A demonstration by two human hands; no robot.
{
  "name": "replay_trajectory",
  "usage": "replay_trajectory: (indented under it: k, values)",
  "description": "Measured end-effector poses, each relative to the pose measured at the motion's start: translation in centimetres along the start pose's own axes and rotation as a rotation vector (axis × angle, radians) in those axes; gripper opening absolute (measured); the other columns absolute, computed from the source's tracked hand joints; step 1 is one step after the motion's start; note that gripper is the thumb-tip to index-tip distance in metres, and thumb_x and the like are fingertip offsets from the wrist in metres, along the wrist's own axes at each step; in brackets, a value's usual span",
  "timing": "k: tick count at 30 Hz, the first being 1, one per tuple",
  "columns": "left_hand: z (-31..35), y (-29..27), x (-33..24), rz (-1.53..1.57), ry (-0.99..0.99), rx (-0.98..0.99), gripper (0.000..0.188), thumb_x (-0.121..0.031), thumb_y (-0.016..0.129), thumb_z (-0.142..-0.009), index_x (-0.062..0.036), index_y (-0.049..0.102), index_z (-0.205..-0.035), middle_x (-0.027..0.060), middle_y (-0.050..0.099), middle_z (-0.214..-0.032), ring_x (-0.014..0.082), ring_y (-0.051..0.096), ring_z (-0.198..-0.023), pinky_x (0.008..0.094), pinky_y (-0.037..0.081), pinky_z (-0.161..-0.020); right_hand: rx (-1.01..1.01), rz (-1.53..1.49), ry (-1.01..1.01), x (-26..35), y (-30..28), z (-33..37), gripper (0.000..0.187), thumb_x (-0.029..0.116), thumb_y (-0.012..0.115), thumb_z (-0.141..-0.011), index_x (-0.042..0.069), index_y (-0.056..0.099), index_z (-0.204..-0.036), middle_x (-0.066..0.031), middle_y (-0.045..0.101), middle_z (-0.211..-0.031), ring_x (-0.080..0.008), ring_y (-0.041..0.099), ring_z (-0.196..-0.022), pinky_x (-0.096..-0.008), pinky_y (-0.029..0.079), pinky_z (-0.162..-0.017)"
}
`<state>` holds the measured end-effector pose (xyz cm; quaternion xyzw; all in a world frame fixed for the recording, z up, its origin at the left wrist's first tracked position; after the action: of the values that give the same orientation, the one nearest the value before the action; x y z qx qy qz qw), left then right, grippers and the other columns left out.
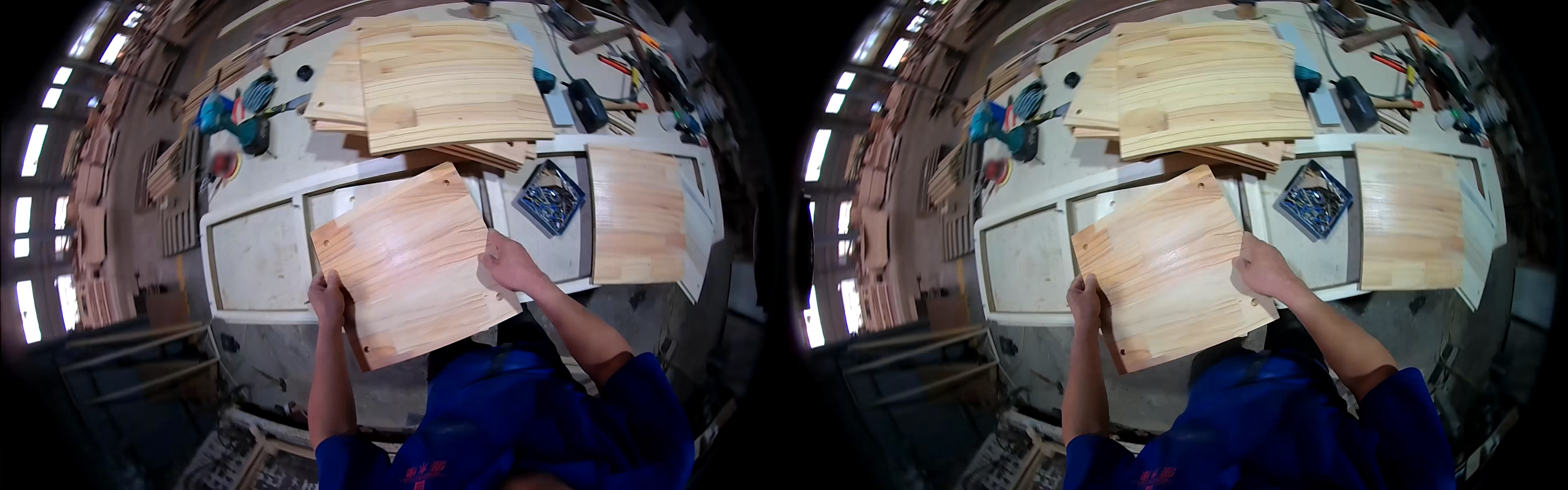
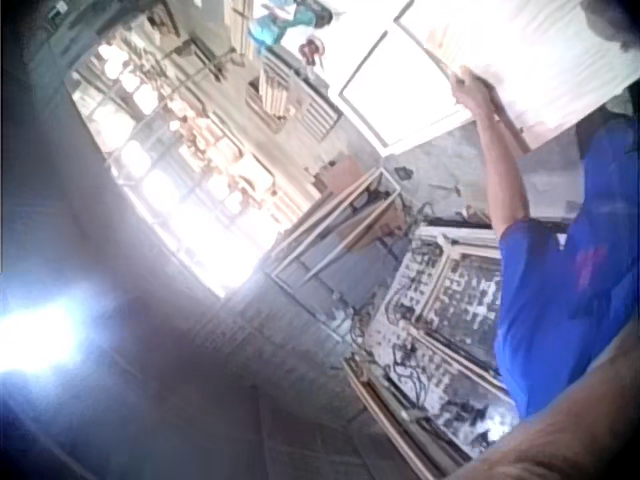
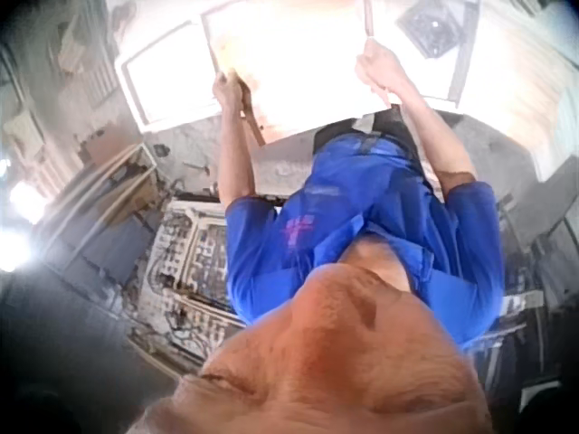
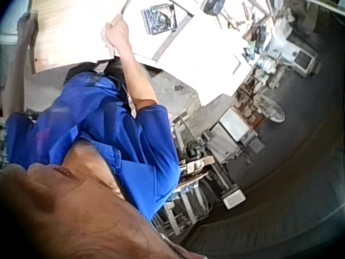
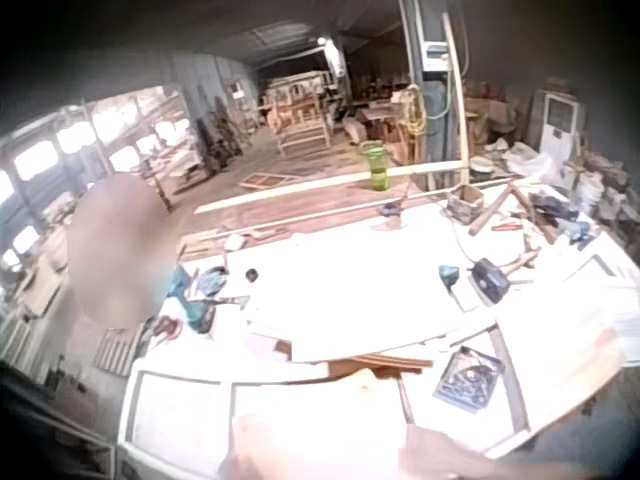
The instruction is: The person sorts wooden boards by hand on a workbench, selects screws from a small tray, and uses a cordless drill to join the boards together into a three-sided box structure.
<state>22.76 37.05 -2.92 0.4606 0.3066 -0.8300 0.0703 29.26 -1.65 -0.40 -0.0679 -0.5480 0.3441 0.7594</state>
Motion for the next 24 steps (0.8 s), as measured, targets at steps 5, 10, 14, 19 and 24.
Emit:
replay_trajectory:
  k: [5, 10, 14, 19, 24]
  values:
    - [0.3, -2.9, 2.8, -0.114, -0.055, -0.252, 0.029, -0.022, 0.056, -0.098, 0.0041, 0.064, -0.108, 0.0103, 0.068, -0.097, 0.0192, 0.062, -0.085, 0.0359, 0.049, -0.075, 0.021, 0.009, -0.093, 2.1, 1.3, -5.2, 0.037, 0.013, 0.053, -0.087, -0.001, 0.050, -0.121, -0.0282, 0.062, -0.107, -0.0456, 0.058, -0.104, -0.0494, 0.046, -0.092]
    - [-0.3, -2.8, 4.5, -0.154, -0.006, -0.215, 0.039, -0.023, 0.052, -0.090, 0.0116, 0.061, -0.107, 0.0242, 0.066, -0.099, 0.0292, 0.063, -0.090, 0.0405, 0.049, -0.080, 0.056, 0.192, -0.039, 1.2, 3.0, -8.3, 0.041, 0.012, 0.054, -0.084, 0.001, 0.051, -0.124, -0.0270, 0.063, -0.106, -0.0439, 0.059, -0.102, -0.0493, 0.047, -0.092]
    - [-0.1, -2.2, 3.2, -0.007, 0.022, -0.173, 0.039, -0.018, 0.056, -0.089, 0.0106, 0.053, -0.117, 0.0192, 0.063, -0.104, 0.0254, 0.062, -0.090, 0.0372, 0.050, -0.079, -0.042, 0.062, -0.325, 0.0, 1.5, -6.8, 0.026, 0.016, 0.059, -0.081, -0.003, 0.056, -0.099, -0.0273, 0.063, -0.095, -0.0449, 0.060, -0.095, -0.0496, 0.048, -0.084]
    - [0.1, -2.5, 2.7, -0.113, 0.038, -0.087, 0.051, -0.021, 0.059, -0.087, 0.0111, 0.049, -0.125, 0.0222, 0.057, -0.114, 0.0308, 0.056, -0.105, 0.0414, 0.045, -0.094, -0.072, 0.006, -0.232, -0.5, -2.9, -2.9, 0.028, 0.021, 0.060, -0.082, 0.001, 0.064, -0.100, -0.0221, 0.066, -0.096, -0.0403, 0.062, -0.094, -0.0467, 0.049, -0.083]
    - [1.9, 0.1, -2.8, -0.598, 0.373, -0.414, 0.059, -0.019, 0.058, -0.088, 0.0137, 0.039, -0.134, 0.0283, 0.044, -0.131, 0.0368, 0.042, -0.122, 0.0436, 0.035, -0.104, -0.292, -0.185, -0.024, -5.3, -11.6, -2.1, 0.030, 0.026, 0.060, -0.086, 0.004, 0.068, -0.105, -0.0165, 0.070, -0.098, -0.0311, 0.067, -0.091, -0.0388, 0.052, -0.082]
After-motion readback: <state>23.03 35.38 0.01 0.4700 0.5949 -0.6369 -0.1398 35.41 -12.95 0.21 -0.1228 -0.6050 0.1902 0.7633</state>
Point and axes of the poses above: each hand's wrist, its own z-axis away from the middle knuckle, its own y-axis out of the palm, x = y × z, the point moved 3 cm from there along -z, towards the middle knuckle
